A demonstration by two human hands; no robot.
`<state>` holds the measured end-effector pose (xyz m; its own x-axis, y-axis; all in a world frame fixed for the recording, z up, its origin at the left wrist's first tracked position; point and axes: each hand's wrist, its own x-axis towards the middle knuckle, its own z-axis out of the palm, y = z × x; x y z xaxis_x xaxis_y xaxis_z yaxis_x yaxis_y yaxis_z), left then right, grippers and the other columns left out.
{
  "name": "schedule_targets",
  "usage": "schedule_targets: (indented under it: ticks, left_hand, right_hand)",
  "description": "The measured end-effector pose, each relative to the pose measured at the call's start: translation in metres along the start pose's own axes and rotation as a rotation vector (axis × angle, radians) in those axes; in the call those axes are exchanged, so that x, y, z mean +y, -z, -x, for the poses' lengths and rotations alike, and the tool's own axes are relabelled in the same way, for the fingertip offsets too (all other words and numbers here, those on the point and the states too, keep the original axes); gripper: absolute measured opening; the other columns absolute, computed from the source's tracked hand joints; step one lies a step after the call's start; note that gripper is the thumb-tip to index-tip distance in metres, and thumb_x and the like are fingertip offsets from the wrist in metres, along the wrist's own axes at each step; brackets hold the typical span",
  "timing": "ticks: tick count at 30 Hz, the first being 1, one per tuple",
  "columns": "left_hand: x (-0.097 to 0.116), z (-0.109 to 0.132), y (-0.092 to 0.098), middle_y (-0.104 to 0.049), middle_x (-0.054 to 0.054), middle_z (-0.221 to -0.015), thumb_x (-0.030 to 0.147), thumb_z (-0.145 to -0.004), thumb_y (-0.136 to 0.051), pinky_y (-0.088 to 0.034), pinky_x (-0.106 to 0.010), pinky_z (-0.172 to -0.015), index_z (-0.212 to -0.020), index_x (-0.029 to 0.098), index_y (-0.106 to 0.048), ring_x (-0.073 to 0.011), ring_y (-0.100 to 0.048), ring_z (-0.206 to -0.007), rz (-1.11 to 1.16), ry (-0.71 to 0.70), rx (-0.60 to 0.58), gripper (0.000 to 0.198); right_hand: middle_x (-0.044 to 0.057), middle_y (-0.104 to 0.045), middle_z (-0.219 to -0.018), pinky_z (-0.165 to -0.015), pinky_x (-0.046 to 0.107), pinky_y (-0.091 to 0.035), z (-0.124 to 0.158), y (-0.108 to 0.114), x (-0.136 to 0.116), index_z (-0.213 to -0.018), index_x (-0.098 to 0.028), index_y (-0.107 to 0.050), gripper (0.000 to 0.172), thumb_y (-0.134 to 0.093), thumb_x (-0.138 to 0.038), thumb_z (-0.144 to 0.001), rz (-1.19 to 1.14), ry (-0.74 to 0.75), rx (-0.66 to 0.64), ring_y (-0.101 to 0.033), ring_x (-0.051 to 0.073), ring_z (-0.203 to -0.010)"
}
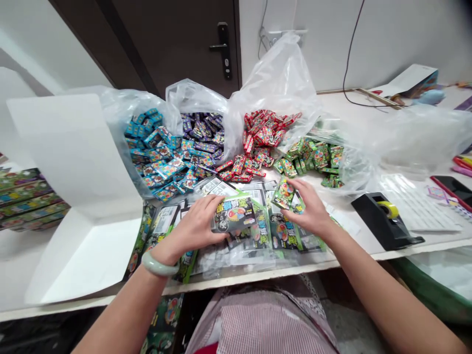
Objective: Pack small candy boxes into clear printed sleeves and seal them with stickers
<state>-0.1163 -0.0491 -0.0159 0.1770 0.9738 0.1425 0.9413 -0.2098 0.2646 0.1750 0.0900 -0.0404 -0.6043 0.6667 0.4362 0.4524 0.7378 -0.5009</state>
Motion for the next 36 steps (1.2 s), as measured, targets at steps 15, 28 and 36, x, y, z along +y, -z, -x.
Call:
schedule_targets:
  ticks: [15,28,36]
  left_hand:
    - [0.010,0.025,0.000,-0.045,-0.018,-0.139,0.040,-0.070,-0.073,-0.035,-0.054,-0.108,-0.146,0.016,-0.032,-0.0366,-0.042,-0.127,0.060,-0.110,-0.009,0.089]
    - [0.004,0.039,-0.005,-0.045,-0.015,-0.139,0.037,-0.072,-0.074,-0.038,-0.052,-0.108,-0.149,0.023,-0.025,-0.0348,-0.042,-0.130,0.179,0.014,0.106,0.092]
    - [-0.037,0.060,0.009,-0.048,-0.016,-0.136,0.046,-0.074,-0.071,-0.041,-0.053,-0.106,-0.148,0.024,-0.029,-0.0376,-0.048,-0.125,0.071,0.142,0.232,0.088]
  right_hand:
    - [0.008,-0.045,-0.144,-0.106,0.053,-0.037,0.001,0.016,-0.053,-0.143,-0.031,-0.039,0.078,-0.068,-0.019,-0.071,0.158,0.359,-0.512,-0.041,0.035,-0.130]
    - [0.007,-0.056,-0.136,-0.116,0.059,-0.018,-0.006,-0.011,-0.082,-0.144,-0.031,-0.036,0.059,-0.059,-0.035,-0.090,-0.190,0.288,-0.441,-0.035,0.028,-0.139]
    - [0.009,-0.071,-0.105,-0.091,0.036,-0.046,-0.129,-0.051,0.030,-0.108,-0.018,-0.067,0.023,-0.053,-0.024,-0.091,-0.064,-0.398,-0.102,-0.064,0.022,-0.099]
